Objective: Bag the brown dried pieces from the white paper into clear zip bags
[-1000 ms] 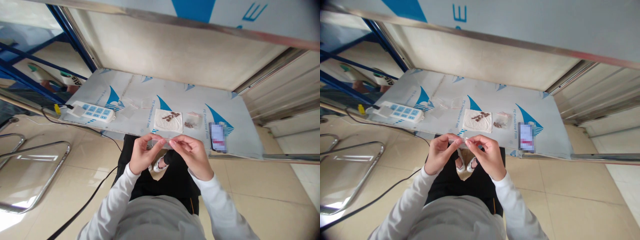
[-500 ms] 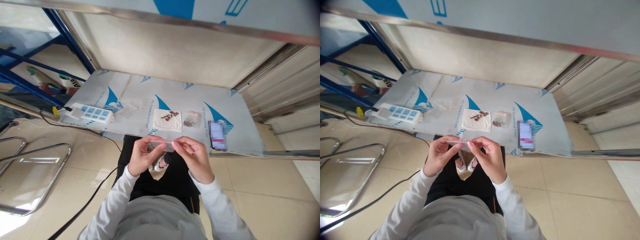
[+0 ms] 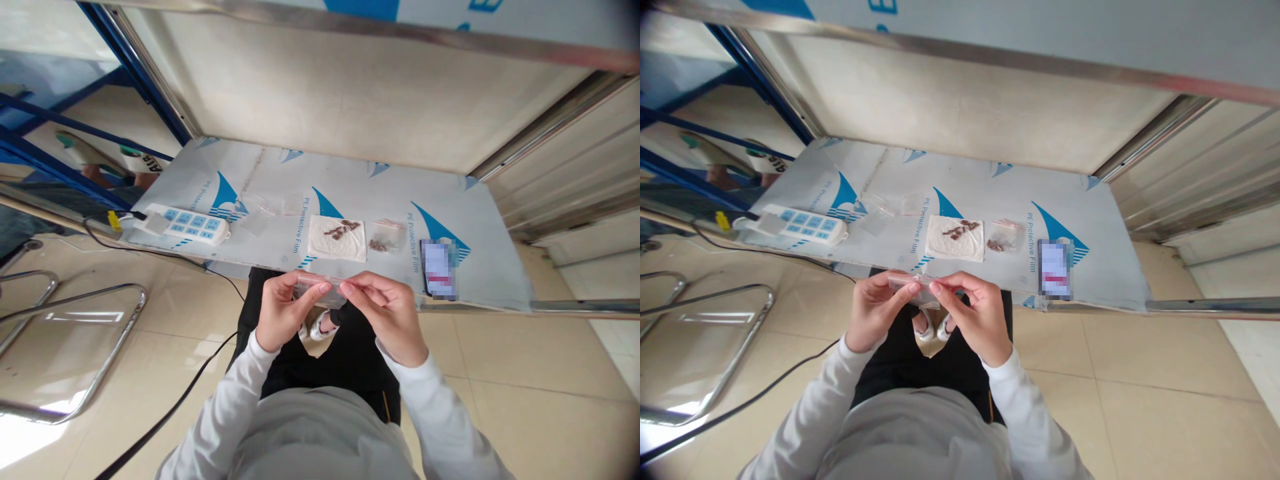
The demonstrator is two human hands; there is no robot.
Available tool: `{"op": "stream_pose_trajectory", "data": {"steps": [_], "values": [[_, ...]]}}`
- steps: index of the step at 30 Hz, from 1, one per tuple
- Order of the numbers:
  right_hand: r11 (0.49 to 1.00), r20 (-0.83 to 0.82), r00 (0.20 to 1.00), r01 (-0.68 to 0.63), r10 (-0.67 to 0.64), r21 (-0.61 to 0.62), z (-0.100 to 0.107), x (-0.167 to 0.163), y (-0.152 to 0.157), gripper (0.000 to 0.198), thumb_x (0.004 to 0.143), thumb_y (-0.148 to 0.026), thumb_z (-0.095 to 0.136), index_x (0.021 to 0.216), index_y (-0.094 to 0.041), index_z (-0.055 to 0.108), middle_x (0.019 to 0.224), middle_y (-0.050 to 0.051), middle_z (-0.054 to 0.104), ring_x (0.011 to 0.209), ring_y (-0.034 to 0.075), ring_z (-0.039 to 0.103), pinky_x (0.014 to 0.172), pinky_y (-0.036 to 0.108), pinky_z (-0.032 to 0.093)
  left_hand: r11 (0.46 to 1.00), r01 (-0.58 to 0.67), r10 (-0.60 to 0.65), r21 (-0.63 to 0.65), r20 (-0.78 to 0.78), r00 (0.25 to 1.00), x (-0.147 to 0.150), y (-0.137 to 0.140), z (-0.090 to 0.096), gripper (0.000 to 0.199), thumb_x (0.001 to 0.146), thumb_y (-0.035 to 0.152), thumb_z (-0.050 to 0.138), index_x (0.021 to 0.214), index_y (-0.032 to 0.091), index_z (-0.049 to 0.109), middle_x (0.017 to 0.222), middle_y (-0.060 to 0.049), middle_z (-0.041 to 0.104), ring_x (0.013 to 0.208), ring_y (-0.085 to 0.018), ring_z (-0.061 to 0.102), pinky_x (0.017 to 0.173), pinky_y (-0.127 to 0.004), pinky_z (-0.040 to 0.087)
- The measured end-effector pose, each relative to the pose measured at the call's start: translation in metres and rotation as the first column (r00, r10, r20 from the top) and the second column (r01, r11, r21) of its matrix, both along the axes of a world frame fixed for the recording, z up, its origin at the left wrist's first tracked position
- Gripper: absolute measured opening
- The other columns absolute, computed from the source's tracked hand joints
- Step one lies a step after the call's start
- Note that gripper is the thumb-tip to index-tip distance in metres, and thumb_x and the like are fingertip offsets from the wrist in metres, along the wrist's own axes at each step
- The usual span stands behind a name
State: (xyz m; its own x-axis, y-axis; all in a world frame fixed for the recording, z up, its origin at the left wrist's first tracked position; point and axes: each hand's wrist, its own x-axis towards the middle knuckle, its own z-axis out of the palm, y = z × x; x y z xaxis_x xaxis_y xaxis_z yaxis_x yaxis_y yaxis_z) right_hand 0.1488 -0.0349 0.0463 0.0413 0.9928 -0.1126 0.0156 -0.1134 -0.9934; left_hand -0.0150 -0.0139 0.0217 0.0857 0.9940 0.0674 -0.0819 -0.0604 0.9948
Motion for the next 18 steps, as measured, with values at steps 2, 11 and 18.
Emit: {"op": "stream_pose_trajectory", "data": {"steps": [2,11,18], "values": [[1.0,0.02,1.0,0.007,-0.008,0.023,0.0018,-0.0008,-0.0002,0.015,0.077,-0.036,0.071,0.08,-0.021,0.07,0.078,0.003,0.069,0.07,0.018,0.066,0.057,0.025,0.054,0.999,-0.027,0.027,0.019,-0.015,1.0,0.0018,-0.002,0.0018,0.01,0.075,0.025,0.073,0.079,0.016,0.074,0.079,-0.006,0.074,0.071,-0.016,0.068,0.069,-0.025,0.053],[1.0,-0.04,0.999,-0.007,0.007,-0.014,0.0012,-0.0069,0.0007,0.023,0.076,-0.039,0.072,0.088,-0.02,0.069,0.087,0.006,0.071,0.077,0.019,0.066,0.058,0.026,0.056,0.999,-0.042,0.042,0.02,0.007,0.999,0.0074,-0.0037,0.0089,0.012,0.076,0.026,0.071,0.08,0.014,0.071,0.078,-0.007,0.072,0.071,-0.016,0.066,0.069,-0.026,0.052],[1.0,0.0,1.0,-0.006,0.006,0.025,-0.0004,-0.0041,0.0012,0.018,0.077,-0.038,0.071,0.083,-0.021,0.07,0.083,0.005,0.071,0.076,0.02,0.067,0.06,0.028,0.056,0.996,0.067,-0.065,-0.052,0.027,0.997,0.0064,0.0,0.0082,0.016,0.076,0.027,0.072,0.085,0.014,0.072,0.086,-0.009,0.074,0.076,-0.019,0.068,0.072,-0.029,0.055]]}}
